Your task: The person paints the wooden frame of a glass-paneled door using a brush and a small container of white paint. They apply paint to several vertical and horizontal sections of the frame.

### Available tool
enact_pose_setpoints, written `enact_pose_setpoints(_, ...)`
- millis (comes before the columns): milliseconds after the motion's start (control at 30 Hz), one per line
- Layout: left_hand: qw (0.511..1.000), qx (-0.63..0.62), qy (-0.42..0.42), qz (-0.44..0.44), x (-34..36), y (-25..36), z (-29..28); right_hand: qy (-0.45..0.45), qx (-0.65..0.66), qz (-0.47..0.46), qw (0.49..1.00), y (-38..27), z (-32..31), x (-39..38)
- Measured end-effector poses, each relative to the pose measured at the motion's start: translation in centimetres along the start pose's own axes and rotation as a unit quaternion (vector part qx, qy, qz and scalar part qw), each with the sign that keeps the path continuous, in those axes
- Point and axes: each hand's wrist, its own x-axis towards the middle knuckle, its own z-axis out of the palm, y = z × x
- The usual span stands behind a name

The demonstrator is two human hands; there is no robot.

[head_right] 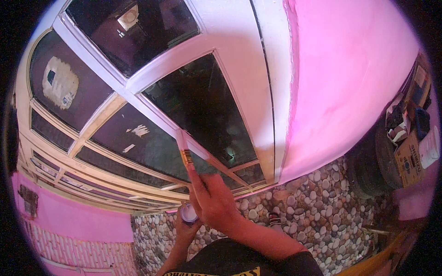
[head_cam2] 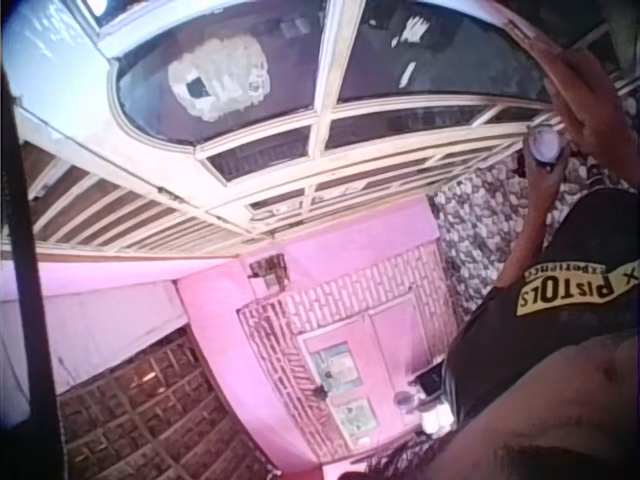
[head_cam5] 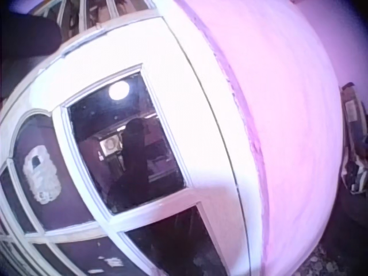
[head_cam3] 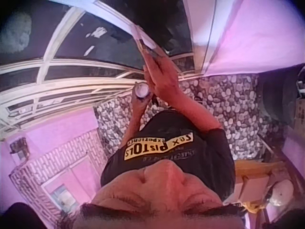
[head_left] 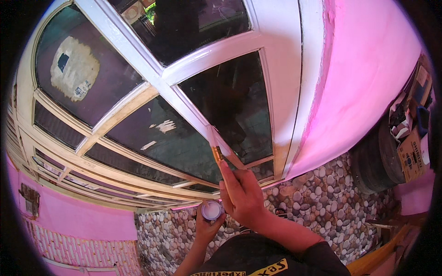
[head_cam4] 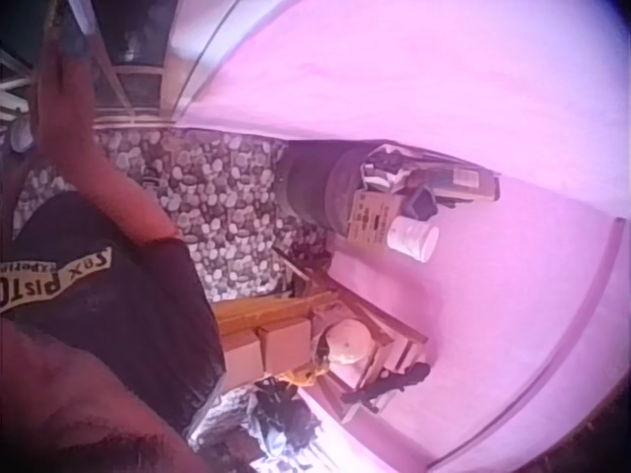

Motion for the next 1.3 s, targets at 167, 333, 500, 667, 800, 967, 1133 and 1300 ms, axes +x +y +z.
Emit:
enact_pose_setpoints(167, 1.000, 0.014, -0.004, 0.012, 0.1, -0.2, 0.0, 0.005, 0.004, 0.019, 1.000, 0.8, 0.5, -1.5)
enact_pose_setpoints(333, 1.000, 0.021, -0.010, -0.005, 0.0, -0.4, -0.1, -0.009, -0.010, 0.041, 0.999, 1.5, 0.6, -3.1)
enact_pose_setpoints(500, 1.000, -0.002, -0.012, -0.015, -0.1, -0.8, -0.2, -0.021, -0.021, 0.052, 0.998, 2.1, 0.6, -4.3)
enact_pose_setpoints(667, 1.000, 0.020, -0.017, -0.002, -0.1, -0.9, -0.4, -0.049, -0.006, 0.081, 0.995, 2.6, 0.6, -5.3)
enact_pose_setpoints(800, 1.000, 0.014, -0.014, -0.002, -0.1, -0.9, -0.4, -0.062, -0.008, 0.093, 0.994, 2.9, 0.5, -6.0)
enact_pose_setpoints(967, 0.999, 0.029, -0.023, 0.004, -0.1, -0.9, -0.3, -0.059, -0.021, 0.104, 0.993, 3.5, 0.7, -6.8)
enact_pose_setpoints(1133, 1.000, -0.004, -0.021, -0.011, -0.3, -1.1, -0.2, -0.067, -0.022, 0.121, 0.990, 3.9, 0.6, -7.8)
enact_pose_setpoints(1300, 1.000, 0.000, -0.023, -0.008, -0.4, -1.0, -0.2, -0.074, -0.026, 0.116, 0.990, 3.3, 0.1, -7.3)
